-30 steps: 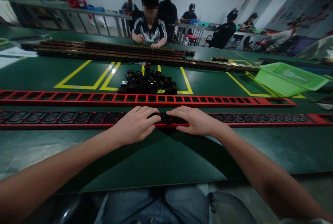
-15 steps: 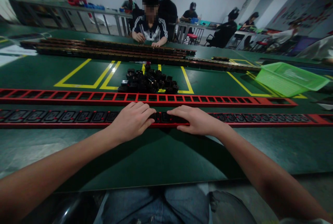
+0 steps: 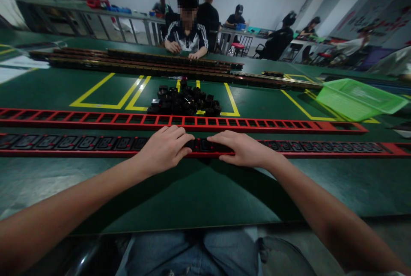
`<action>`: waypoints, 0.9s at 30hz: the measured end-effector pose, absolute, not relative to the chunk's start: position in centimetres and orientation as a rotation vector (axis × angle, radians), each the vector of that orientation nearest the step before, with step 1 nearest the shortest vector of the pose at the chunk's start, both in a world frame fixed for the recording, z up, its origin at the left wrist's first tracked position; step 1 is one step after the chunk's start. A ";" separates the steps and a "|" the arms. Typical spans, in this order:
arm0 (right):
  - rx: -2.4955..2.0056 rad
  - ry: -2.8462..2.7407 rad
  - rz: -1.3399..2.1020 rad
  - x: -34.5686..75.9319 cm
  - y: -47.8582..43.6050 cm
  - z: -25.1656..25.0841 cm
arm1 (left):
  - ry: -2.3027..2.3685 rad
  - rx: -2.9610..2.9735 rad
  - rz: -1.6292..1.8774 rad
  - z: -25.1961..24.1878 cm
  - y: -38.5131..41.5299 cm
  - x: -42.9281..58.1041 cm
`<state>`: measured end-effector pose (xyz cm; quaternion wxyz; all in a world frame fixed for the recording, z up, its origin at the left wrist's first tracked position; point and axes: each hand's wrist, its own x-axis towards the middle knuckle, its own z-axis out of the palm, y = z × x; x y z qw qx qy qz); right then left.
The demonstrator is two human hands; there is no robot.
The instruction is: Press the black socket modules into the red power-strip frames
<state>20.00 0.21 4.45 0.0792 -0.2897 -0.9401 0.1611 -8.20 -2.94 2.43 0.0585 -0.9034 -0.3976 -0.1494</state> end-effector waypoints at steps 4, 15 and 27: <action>-0.869 -2.822 0.476 20.0 0.2 4.5 | -1.213 -2.744 -0.462 2.4 -2.9 -8.2; -0.874 -2.834 0.473 20.0 0.2 4.5 | -1.212 -2.751 -0.465 2.4 -2.9 -8.3; -0.861 -2.825 0.485 20.1 0.3 4.3 | -1.216 -2.764 -0.535 2.1 -2.7 -8.5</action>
